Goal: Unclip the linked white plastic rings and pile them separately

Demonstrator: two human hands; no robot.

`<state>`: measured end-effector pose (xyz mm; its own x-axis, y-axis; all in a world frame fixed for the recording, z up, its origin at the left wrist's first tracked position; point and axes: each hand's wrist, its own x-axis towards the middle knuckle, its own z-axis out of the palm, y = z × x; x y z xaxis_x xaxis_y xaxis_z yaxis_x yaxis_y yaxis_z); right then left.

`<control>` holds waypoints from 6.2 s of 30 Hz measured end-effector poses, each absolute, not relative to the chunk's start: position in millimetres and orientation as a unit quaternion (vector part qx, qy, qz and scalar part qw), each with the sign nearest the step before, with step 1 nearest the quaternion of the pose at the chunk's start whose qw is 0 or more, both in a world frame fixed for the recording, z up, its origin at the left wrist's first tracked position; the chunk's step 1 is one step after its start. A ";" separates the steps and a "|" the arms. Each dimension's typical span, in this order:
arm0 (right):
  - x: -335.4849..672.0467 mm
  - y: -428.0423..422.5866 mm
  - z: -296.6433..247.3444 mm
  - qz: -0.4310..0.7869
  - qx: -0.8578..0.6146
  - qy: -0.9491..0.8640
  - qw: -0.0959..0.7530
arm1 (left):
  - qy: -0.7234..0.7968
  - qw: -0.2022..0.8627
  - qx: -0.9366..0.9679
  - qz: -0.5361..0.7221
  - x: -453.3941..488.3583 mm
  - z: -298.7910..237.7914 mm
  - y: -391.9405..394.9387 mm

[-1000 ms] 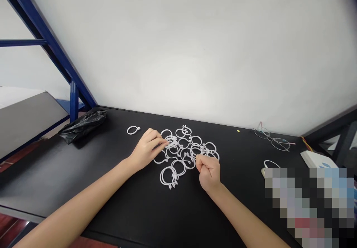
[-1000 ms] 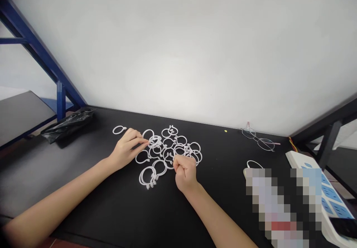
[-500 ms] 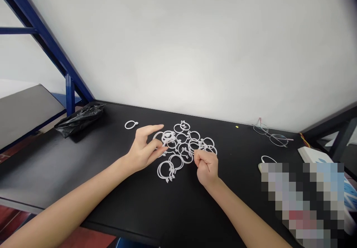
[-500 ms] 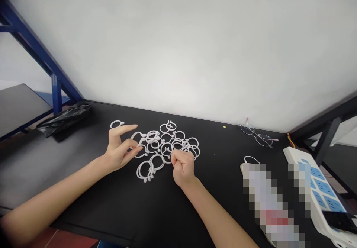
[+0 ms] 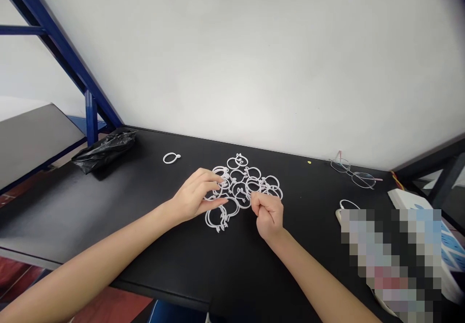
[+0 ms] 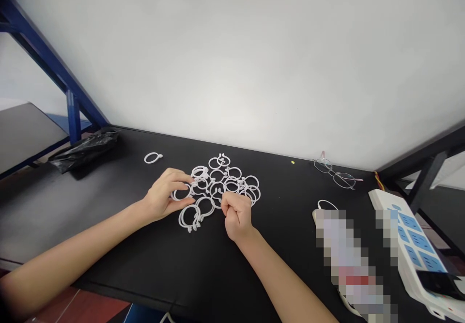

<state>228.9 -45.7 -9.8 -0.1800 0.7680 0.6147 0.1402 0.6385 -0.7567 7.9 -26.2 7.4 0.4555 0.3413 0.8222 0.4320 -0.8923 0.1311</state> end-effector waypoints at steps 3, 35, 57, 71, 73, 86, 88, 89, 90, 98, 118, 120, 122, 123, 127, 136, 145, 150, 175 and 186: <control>227.9 -48.8 -5.8 0.319 -0.320 -0.723 0.522 | -0.211 0.059 -0.863 -0.456 14.4 10.2 -30.8; 216.0 -57.6 -4.6 0.397 -0.328 -0.730 0.449 | -0.213 -0.004 -0.890 -0.404 11.6 9.9 -33.3; 220.9 -55.8 -11.8 0.330 -0.300 -0.751 0.487 | -0.341 -0.312 -0.800 -0.382 22.2 17.5 -47.7; 221.1 -54.9 -15.5 0.341 -0.285 -0.751 0.488 | -0.318 -0.322 -0.804 -0.385 24.8 13.9 -49.3; 221.3 -55.4 -15.9 0.343 -0.284 -0.750 0.488 | -0.324 -0.319 -0.803 -0.386 25.5 12.6 -49.2; 217.5 -58.4 -8.5 0.323 -0.310 -0.759 0.472 | -0.328 -0.298 -0.804 -0.397 27.6 10.9 -49.7; 216.9 -58.4 -7.2 0.315 -0.311 -0.765 0.468 | -0.324 -0.299 -0.804 -0.399 28.0 11.0 -49.9; 216.6 -58.2 -6.9 0.310 -0.311 -0.767 0.468 | -0.322 -0.298 -0.804 -0.401 28.1 11.1 -50.1; 216.3 -58.1 -6.8 0.305 -0.311 -0.769 0.468 | -0.321 -0.297 -0.804 -0.403 28.3 11.2 -50.4; 216.0 -58.3 -7.1 0.209 -0.322 -0.781 0.492 | -0.327 -0.314 -0.801 -0.390 28.6 13.5 -54.2; 214.8 -60.9 -9.3 0.114 -0.326 -0.783 0.518 | -0.328 -0.377 -0.771 -0.395 38.7 4.9 -62.2; 214.6 -61.5 -10.7 0.109 -0.326 -0.784 0.516 | -0.330 -0.381 -0.766 -0.399 39.2 4.8 -62.9; 214.4 -62.0 -11.5 0.107 -0.327 -0.785 0.515 | -0.332 -0.384 -0.763 -0.400 39.5 5.1 -63.3; 214.4 -62.2 -11.7 0.107 -0.328 -0.785 0.515 | -0.332 -0.386 -0.762 -0.400 39.5 5.4 -63.3; 213.8 -62.6 -12.1 0.110 -0.324 -0.785 0.517 | -0.330 -0.388 -0.762 -0.400 39.8 6.2 -63.6; 211.6 -62.1 -9.8 0.131 -0.322 -0.789 0.507 | -0.309 -0.306 -0.817 -0.377 26.4 7.3 -49.1; 212.7 -59.1 -6.2 0.171 -0.316 -0.786 0.502 | -0.483 0.040 -0.841 -0.239 -34.3 23.8 3.6; 212.2 -59.5 -7.1 0.182 -0.322 -0.782 0.502 | -0.529 0.053 -0.827 -0.181 -45.4 16.7 13.7; 210.5 -57.8 -9.8 0.201 -0.321 -0.770 0.514 | -0.647 0.015 -0.754 -0.116 -102.3 -0.8 35.0; 209.6 -57.1 -11.0 0.201 -0.320 -0.772 0.512 | -0.643 0.001 -0.758 -0.108 -106.7 -14.5 34.2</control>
<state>209.6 -57.1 -11.0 -0.2716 0.6997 0.6608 0.2877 0.7142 -0.6380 -106.7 34.2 -14.5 0.1487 0.9750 0.1653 0.9754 -0.1721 0.1378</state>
